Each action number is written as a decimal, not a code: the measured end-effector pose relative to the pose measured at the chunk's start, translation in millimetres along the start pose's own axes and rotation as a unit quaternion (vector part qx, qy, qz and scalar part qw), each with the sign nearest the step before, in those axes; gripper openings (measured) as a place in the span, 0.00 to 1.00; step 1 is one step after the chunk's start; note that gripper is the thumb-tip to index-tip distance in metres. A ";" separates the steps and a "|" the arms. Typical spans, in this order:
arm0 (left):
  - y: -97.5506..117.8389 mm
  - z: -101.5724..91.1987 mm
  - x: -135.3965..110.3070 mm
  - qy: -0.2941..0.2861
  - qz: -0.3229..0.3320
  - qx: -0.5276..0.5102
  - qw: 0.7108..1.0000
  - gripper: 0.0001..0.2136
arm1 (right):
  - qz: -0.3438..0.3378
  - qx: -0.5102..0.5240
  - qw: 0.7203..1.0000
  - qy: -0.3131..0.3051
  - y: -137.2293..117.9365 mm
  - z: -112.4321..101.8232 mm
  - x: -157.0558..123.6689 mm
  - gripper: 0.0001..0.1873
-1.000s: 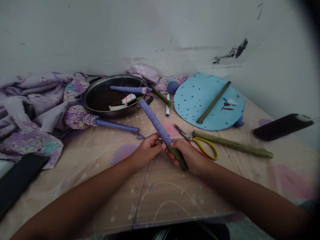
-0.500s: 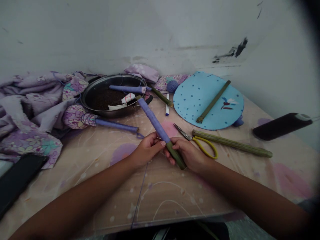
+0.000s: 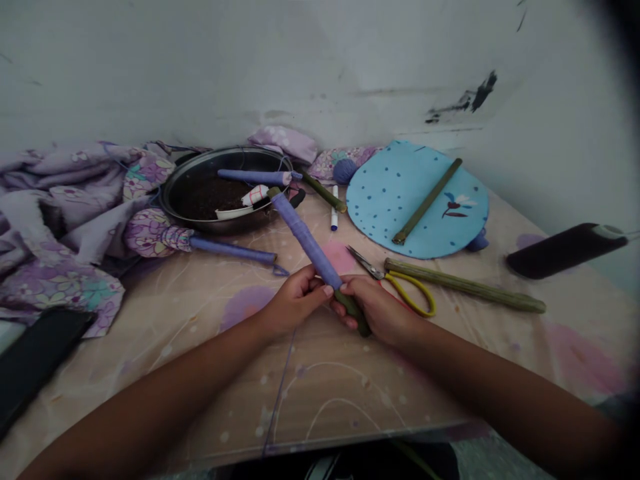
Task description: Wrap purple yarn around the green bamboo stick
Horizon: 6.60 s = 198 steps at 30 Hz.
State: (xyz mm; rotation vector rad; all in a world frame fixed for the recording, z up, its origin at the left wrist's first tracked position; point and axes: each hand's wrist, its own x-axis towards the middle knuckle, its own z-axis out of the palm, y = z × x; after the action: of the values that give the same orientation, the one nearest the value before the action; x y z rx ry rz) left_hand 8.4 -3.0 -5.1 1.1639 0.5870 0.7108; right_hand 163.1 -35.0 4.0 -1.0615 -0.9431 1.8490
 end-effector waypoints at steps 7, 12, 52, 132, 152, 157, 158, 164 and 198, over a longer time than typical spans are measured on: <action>3.9 2.4 -0.6 0.008 0.009 -0.001 1.000 0.10 | 0.053 0.042 0.998 -0.015 -7.9 1.0 0.3 0.09; 3.9 0.9 -1.3 0.052 -0.009 0.011 0.999 0.10 | 0.066 0.051 0.996 -0.032 -5.0 4.0 1.6 0.14; -0.2 0.7 -0.4 -0.024 -0.017 -0.064 0.997 0.13 | 0.020 0.092 0.996 0.001 5.3 9.2 2.9 0.05; -0.1 0.4 0.4 0.014 0.023 0.025 0.999 0.11 | 0.051 0.104 0.991 0.070 -3.5 7.1 -1.7 0.07; 2.7 -2.1 0.0 -0.003 0.014 0.051 0.999 0.13 | 0.033 0.080 0.996 0.038 -2.1 7.2 -2.3 0.08; 2.9 -2.1 0.7 0.002 0.015 0.021 1.000 0.12 | 0.030 0.077 0.995 0.053 -1.8 7.1 -3.2 0.08; 2.7 -1.9 0.9 0.002 0.014 0.014 1.000 0.12 | 0.026 0.073 0.996 0.049 -1.5 6.7 -3.3 0.08; 0.7 -2.7 0.0 0.038 0.004 0.049 0.998 0.13 | 0.013 0.041 0.999 0.013 -1.4 6.0 -3.6 0.07; -0.2 -4.0 1.9 0.035 0.000 0.000 0.999 0.12 | 0.012 0.087 0.995 0.039 0.1 8.9 -0.2 0.08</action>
State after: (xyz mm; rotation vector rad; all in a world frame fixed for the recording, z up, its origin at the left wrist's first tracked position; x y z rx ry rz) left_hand 6.7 0.9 -6.6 1.1434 0.6446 0.7539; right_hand 155.1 -37.1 7.3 -1.0330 -0.7128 1.8576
